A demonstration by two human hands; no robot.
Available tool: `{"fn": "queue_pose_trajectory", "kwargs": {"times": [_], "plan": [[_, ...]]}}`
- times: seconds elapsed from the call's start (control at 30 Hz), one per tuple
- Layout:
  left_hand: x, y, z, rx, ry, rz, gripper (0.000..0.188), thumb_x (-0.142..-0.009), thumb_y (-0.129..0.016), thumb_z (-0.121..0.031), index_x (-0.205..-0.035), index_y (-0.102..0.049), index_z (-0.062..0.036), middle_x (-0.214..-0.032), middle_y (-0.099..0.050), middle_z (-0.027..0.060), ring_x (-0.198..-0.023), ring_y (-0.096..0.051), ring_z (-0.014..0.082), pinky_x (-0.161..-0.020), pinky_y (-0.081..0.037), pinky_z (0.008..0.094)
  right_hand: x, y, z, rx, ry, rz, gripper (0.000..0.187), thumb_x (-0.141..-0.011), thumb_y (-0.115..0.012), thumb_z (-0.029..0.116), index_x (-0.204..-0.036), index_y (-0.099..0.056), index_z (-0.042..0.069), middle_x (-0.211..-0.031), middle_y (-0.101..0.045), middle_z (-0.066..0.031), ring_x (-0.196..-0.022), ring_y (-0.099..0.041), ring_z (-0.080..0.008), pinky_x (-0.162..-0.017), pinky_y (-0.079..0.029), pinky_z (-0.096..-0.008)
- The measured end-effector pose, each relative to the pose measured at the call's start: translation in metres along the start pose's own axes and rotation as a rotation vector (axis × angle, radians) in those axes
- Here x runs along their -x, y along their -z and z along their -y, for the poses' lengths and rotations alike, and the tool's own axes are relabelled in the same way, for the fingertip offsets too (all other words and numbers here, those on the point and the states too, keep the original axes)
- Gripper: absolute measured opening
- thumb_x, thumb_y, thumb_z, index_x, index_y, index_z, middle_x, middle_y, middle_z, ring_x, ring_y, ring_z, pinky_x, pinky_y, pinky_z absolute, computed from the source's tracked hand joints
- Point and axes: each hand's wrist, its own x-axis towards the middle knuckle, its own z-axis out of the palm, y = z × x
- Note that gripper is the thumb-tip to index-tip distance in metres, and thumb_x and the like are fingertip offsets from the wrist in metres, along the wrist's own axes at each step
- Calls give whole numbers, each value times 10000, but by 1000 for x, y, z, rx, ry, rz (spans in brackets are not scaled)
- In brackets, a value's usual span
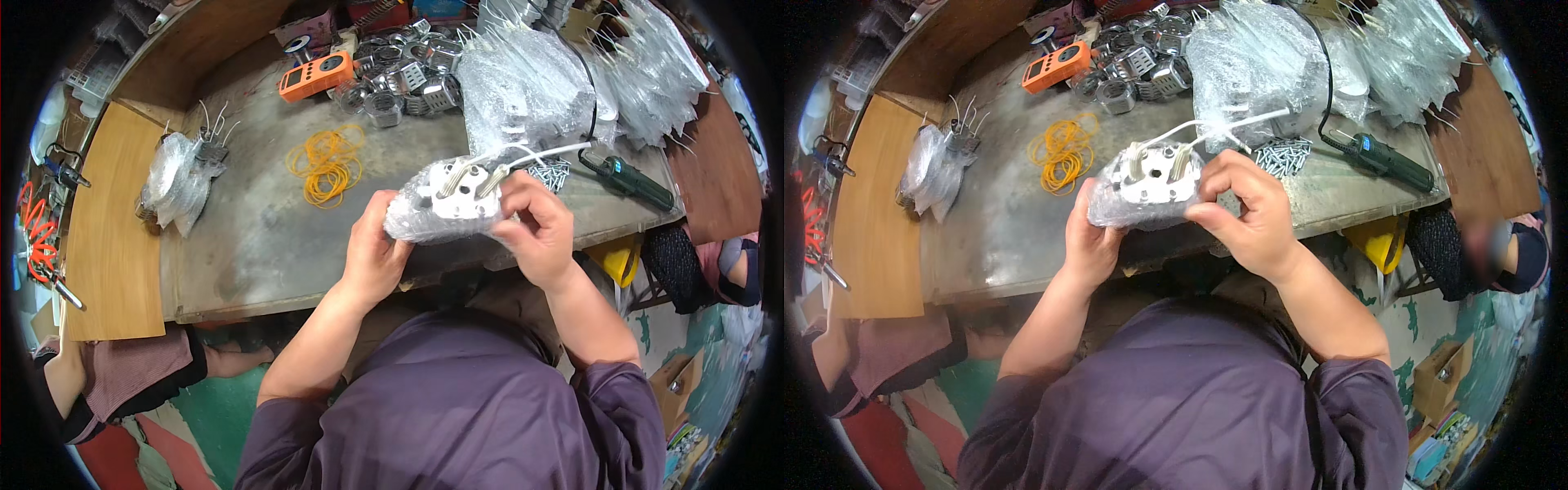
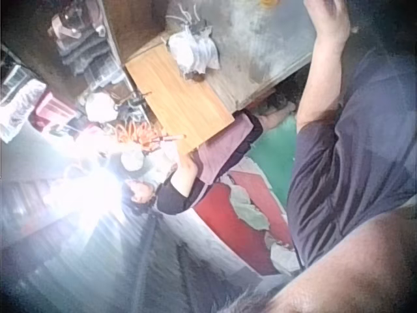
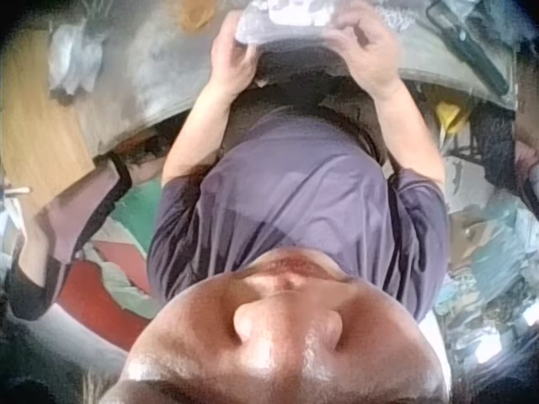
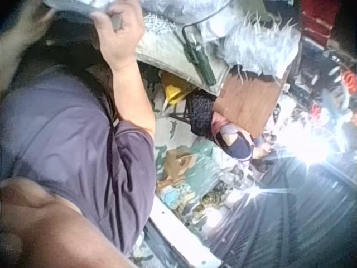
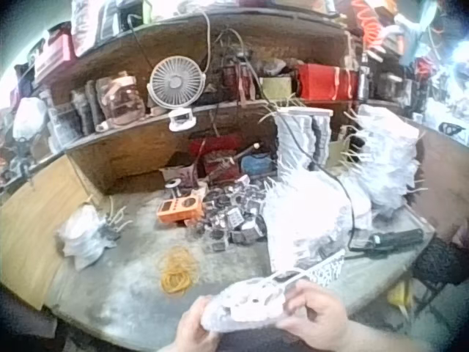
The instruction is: Assembling small electrical/lighting components using an air screwdriver at a workstation.
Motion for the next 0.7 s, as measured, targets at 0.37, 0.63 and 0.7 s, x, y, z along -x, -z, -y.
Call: {"fn": "queue_pose_trajectory", "kwargs": {"times": [0.37, 0.63, 0.7], "plan": [[2, -3, -1, 154, 7, -19, 256, -913, -549, 50, -1150, -491, -26, -1036, -563, 15, -900, -536, 76, -763, -448, 229, -6, -14, 3, -655, -365, -62, 107, -918, -606, 67, -981, -541, 9, -979, -504, -34, -893, -490, -111, -815, -414, -261], [6, 3, 11, 323, 104, 12, 191, -950, -539, -14, -1126, -467, -38, -1012, -533, -1, -826, -501, 57, -686, -429, 208, -10, -9, 4, 127, 32, -24, 72, -871, -586, -32, -892, -524, -4, -932, -611, -97, -706, -577, -171, -640, -460, -256], [6, 2, 10, 141, 23, 6, 147, -958, -544, -49, -1091, -481, -42, -958, -545, 9, -799, -503, 68, -681, -432, 220, -5, -12, 2, 55, -129, -58, 50, -894, -546, -35, -903, -514, 3, -941, -618, -89, -683, -558, -141, -621, -448, -242]]}}
